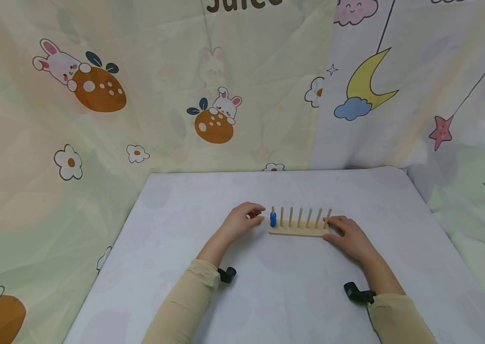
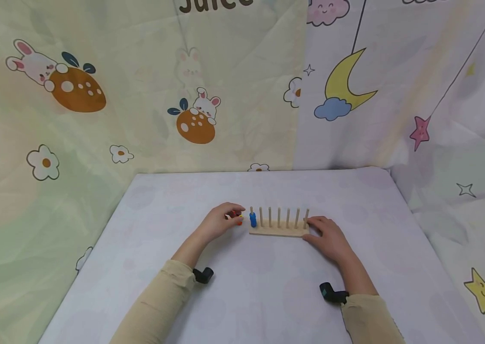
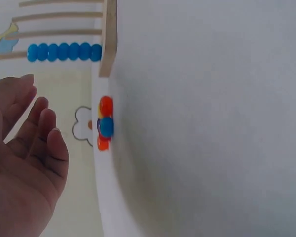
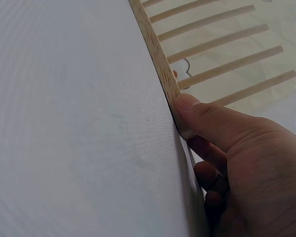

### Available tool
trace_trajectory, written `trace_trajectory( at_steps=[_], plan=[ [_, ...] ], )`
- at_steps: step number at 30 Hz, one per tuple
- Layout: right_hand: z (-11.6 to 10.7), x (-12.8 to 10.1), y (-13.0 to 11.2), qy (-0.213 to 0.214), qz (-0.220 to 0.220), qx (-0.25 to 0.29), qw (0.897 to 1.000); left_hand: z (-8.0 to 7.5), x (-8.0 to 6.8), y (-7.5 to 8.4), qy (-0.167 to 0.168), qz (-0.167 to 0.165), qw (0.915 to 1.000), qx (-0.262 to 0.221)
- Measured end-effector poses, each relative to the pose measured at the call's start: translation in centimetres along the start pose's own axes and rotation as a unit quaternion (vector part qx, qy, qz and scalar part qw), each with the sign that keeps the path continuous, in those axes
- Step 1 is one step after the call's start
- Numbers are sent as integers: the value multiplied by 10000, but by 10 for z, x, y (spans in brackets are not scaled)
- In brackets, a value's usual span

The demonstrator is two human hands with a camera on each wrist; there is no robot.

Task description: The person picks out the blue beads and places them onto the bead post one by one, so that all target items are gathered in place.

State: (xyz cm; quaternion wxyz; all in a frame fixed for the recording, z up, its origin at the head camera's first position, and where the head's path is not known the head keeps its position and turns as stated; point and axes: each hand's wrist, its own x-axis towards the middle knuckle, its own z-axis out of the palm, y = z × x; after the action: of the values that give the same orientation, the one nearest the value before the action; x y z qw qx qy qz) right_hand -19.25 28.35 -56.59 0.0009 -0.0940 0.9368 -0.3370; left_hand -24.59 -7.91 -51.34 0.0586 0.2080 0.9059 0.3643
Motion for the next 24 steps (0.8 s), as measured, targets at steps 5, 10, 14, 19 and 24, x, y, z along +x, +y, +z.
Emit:
trace_trajectory(
  at_steps=[5, 10, 14, 19, 24],
  plan=[
    [0, 0, 0, 11, -9, -25, 10000, -5, -5, -14, 94, -451, 9988, -140],
    [0, 0, 0, -12, 25, -57, 10000, -7, -10, -25, 141, -774, 9967, -193],
    [0, 0, -1, -19, 60, -29, 10000, -5, -12, -33, 126, -911, 9954, -266],
    [0, 0, -1, -8, 69, -32, 10000, -3, -13, -40, 110, -980, 9950, -124],
    [0, 0, -1, -2, 32, -52, 10000, -1, -10, -41, 2, -996, 9948, 201]
  ],
)
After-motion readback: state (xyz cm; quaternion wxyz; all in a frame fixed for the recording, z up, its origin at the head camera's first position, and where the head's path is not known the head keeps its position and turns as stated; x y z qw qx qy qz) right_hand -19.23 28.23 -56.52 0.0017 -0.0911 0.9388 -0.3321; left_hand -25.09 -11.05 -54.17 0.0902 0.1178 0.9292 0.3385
